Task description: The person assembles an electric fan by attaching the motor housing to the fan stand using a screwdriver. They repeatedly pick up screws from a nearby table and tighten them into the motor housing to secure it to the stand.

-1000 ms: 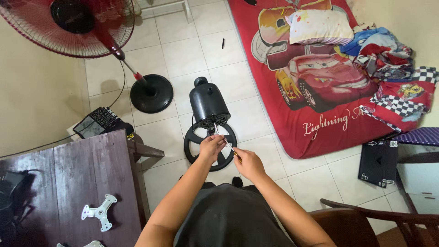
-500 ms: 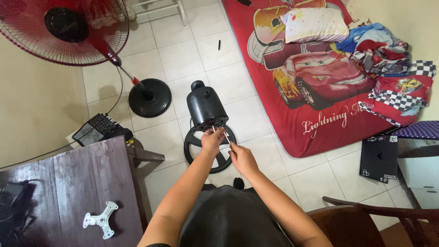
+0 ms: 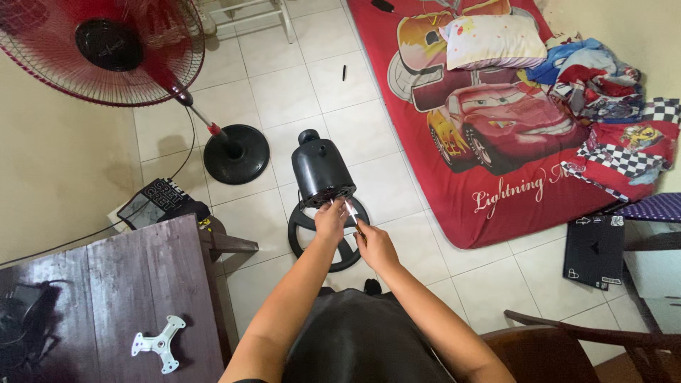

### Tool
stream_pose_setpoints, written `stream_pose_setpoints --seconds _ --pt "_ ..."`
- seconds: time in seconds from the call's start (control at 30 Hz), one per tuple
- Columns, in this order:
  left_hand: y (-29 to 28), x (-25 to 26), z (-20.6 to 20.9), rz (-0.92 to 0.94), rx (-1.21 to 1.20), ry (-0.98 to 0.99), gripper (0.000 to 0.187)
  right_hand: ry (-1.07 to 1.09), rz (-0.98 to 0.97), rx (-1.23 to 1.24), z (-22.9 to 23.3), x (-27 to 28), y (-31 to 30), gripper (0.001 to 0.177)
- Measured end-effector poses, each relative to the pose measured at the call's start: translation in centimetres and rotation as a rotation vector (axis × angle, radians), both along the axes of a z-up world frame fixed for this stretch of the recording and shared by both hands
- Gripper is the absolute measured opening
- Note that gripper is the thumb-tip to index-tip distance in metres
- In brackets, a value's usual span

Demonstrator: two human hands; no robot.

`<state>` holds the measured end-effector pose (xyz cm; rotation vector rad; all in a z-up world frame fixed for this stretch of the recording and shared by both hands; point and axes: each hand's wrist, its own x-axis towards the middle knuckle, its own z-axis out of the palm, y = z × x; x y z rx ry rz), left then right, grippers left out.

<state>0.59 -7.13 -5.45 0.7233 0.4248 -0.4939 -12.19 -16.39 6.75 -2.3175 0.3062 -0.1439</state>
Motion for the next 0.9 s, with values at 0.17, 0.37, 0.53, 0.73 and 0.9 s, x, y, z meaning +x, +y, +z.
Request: stream_pose_setpoints --seconds 0.17,0.37,0.53,0.73,0.9 --pt "-0.3 -0.2 0.1 0.029 -0.025 -0.071 0.009 -0.007 -0.013 0.015 0.2 0.4 0.0 0.038" --pt "-0.2 -0.2 0.3 0.050 -0.017 -0.018 0.008 -0.009 -0.022 0.041 0.1 0.6 0.0 0.038" --pt "-0.1 -0.1 0.1 0.072 -0.022 -0.006 0.012 0.011 -0.018 0.041 0.0 0.8 0.0 0.039" --pt "-0.2 0.2 -0.4 0.072 0.023 -0.005 0.013 0.031 -0.035 0.070 -0.8 0.9 0.0 0.039" --pt "-0.2 0.2 -0.4 0.127 -0.050 -0.025 0.015 0.016 -0.076 0.196 -2.0 1.1 -0.3 0.037"
